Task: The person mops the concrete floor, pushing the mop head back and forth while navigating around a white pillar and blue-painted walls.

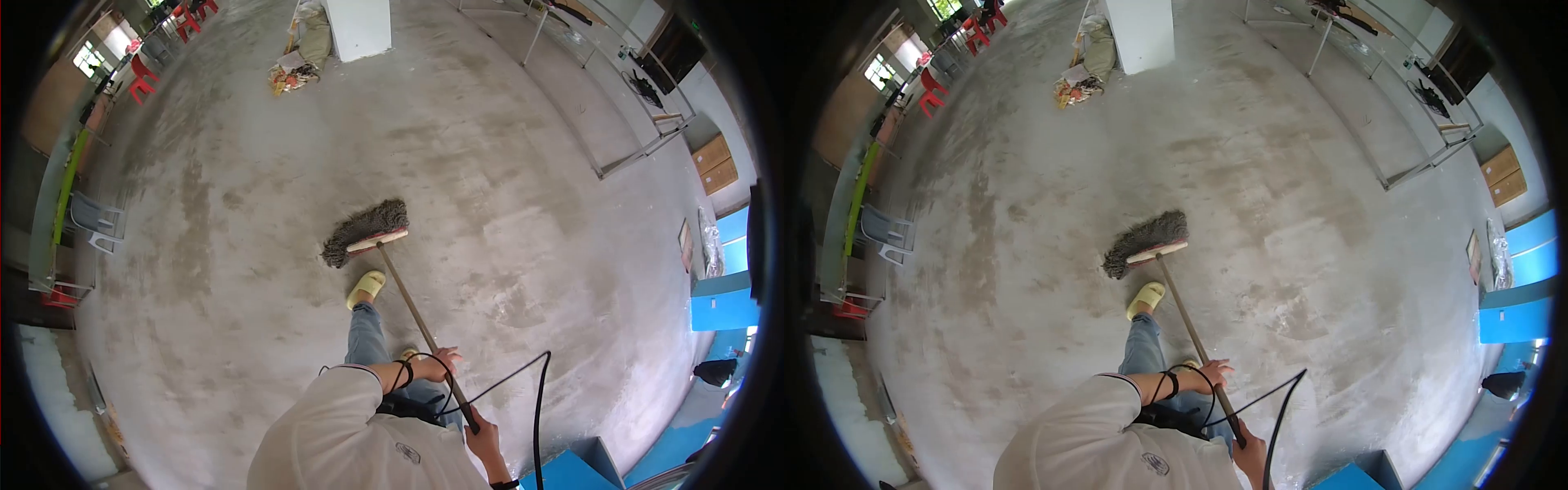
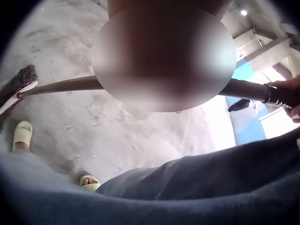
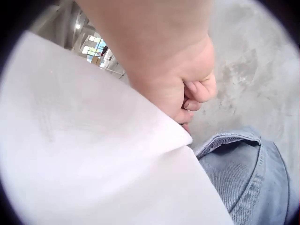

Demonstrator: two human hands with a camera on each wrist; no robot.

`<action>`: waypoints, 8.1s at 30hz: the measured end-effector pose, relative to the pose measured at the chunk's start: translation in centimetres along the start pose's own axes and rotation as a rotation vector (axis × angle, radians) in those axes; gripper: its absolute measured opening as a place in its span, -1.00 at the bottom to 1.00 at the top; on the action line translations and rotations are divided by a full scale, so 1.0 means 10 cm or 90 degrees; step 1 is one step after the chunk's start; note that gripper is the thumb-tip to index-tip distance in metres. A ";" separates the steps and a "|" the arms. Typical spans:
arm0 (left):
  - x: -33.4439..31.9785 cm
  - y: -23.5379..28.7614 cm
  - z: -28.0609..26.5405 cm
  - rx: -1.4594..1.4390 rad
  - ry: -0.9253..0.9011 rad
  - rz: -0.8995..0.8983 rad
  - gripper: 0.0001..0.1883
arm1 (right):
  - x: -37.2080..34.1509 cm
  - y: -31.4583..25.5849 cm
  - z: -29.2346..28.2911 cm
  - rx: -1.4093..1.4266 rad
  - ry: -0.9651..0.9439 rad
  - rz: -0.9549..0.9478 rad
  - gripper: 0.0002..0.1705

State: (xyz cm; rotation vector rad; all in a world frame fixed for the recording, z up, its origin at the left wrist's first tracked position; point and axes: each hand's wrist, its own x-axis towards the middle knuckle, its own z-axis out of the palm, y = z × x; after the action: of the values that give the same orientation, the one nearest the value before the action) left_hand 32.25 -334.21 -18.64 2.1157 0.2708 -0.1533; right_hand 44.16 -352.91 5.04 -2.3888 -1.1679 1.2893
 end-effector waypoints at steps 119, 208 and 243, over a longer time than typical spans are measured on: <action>-6.05 -1.02 -1.40 0.308 0.137 -0.138 -0.81 | -0.36 -4.10 4.47 -0.290 -0.166 -0.350 -0.14; -8.80 -0.68 1.88 0.117 0.203 -0.155 -0.47 | -3.21 -2.96 7.29 -0.208 -0.048 -0.233 -0.19; -6.84 1.71 4.18 -0.166 -0.117 0.270 -0.55 | -5.73 0.06 5.87 -0.026 -0.025 0.090 -0.26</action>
State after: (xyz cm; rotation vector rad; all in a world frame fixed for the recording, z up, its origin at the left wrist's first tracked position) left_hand -29.63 -387.47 -11.96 1.8389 -0.2556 -0.0556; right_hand -18.85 -405.55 5.09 -2.5256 -1.0628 1.3736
